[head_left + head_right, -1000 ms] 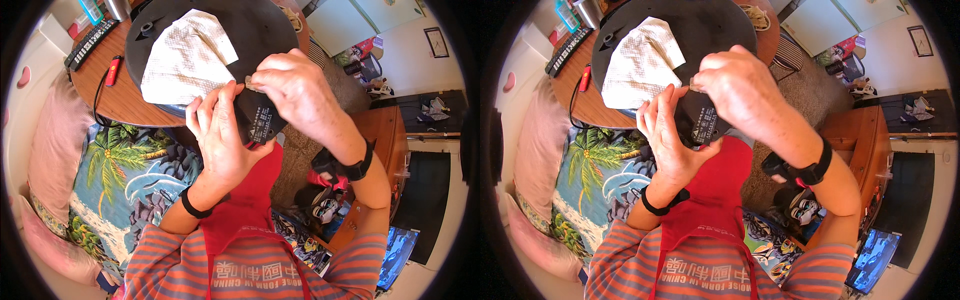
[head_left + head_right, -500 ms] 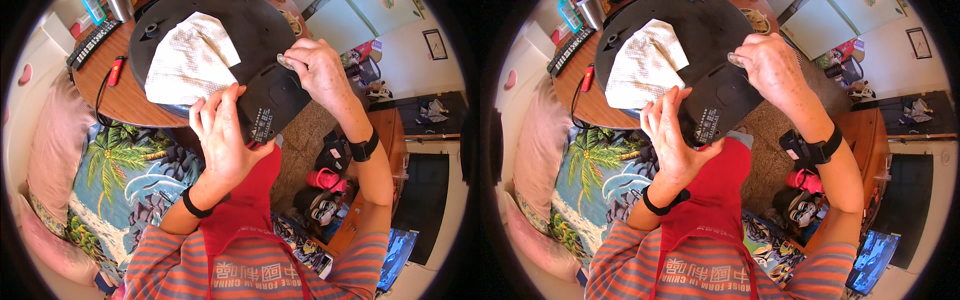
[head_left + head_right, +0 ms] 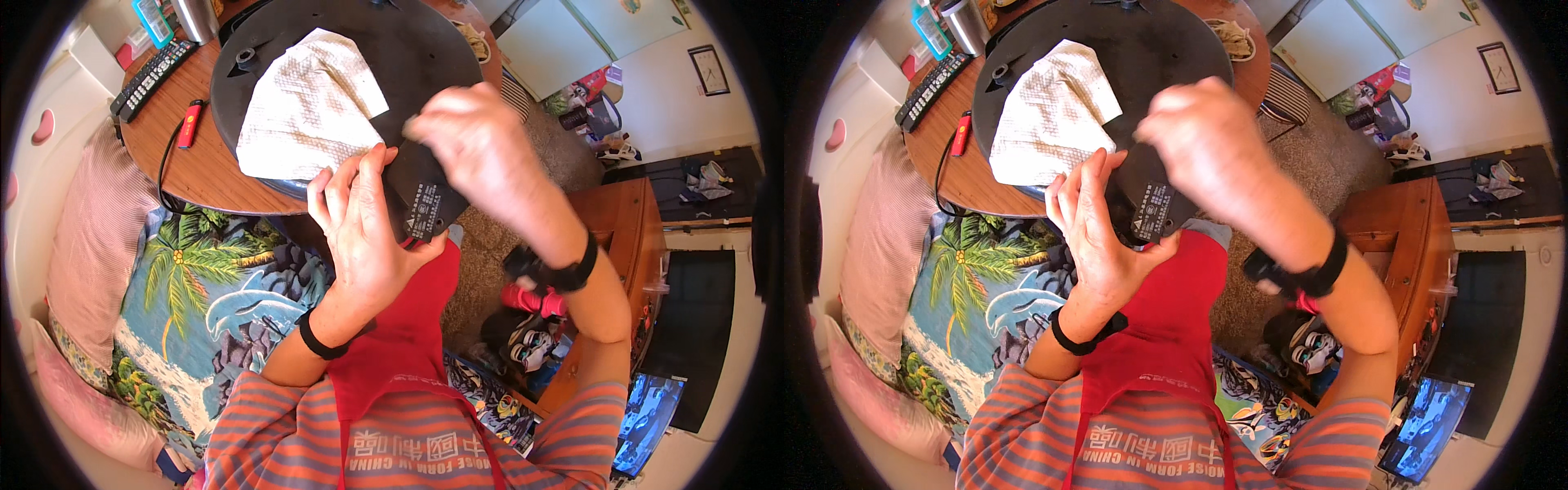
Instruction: The person wipes the underside of a black plastic base with a cloth, uses a lighter to melt a plastic tab, and then secures a small electronic component to the base with tape.
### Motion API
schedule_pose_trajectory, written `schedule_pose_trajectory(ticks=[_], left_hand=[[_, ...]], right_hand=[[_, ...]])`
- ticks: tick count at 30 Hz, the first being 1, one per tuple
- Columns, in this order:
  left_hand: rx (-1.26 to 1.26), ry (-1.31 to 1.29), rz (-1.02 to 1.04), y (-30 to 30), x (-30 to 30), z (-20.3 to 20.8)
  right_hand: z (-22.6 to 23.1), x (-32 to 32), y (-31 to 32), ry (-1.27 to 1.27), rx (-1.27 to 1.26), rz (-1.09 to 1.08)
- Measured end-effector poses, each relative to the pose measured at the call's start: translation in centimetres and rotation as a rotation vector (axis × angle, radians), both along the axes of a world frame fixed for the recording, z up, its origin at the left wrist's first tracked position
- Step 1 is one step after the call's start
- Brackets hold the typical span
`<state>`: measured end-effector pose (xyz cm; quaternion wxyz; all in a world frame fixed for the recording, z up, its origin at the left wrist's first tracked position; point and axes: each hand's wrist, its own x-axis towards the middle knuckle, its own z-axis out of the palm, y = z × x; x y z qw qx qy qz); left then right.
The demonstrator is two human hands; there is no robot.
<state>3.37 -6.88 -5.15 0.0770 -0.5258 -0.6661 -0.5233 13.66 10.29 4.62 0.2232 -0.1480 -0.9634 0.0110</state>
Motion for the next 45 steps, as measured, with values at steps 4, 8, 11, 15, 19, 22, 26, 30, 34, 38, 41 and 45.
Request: schedule_pose_trajectory(ticks=[4, 8, 11, 15, 19, 22, 26, 30, 34, 38, 41, 45], left_hand=[[-0.044, -0.019, -0.007, -0.5, -0.3, 0.1], [-0.028, -0.002, -0.009, -0.3, -0.3, 0.2], [-0.070, -0.003, -0.021, -0.3, -0.2, 0.6], [-0.032, 0.023, -0.019, -0.6, -0.6, 0.1], [-0.057, 0.030, -0.019, -0.8, -0.6, 0.4], [-0.060, 0.049, -0.011, -0.6, -0.4, 0.4], [-0.080, 0.066, -0.004, -0.6, -0.3, 0.6], [-0.136, 0.066, 0.029, -1.0, -0.3, 0.9], [-0.107, 0.094, 0.016, -0.8, -0.1, 0.9], [-0.074, 0.063, -0.017, -0.7, -0.3, 0.5], [-0.061, 0.066, -0.012, -0.8, -0.3, 0.3], [-0.087, 0.081, 0.025, -1.0, -0.1, 0.9]], right_hand=[[-0.2, -2.2, -2.7, -0.011, -0.066, 0.141], [0.5, 1.2, 3.7, -0.086, -0.053, -0.080], [1.5, 6.3, 7.5, -0.068, -0.277, -0.307], [2.6, 8.4, 5.5, 0.073, -0.361, -0.390], [1.3, 8.0, 2.7, 0.187, -0.540, -0.333], [0.7, 7.1, 1.2, 0.065, -0.293, -0.113], [-0.3, 2.8, 2.5, 0.096, -0.102, -0.039], [0.1, 4.0, 2.4, 0.030, -0.160, 0.034], [0.4, 6.4, 0.8, 0.033, -0.185, 0.011], [-0.4, 3.0, 3.6, 0.096, -0.087, 0.015], [0.0, 4.2, 2.7, 0.044, -0.138, 0.021], [0.5, 6.2, 0.6, 0.036, -0.233, -0.029]])
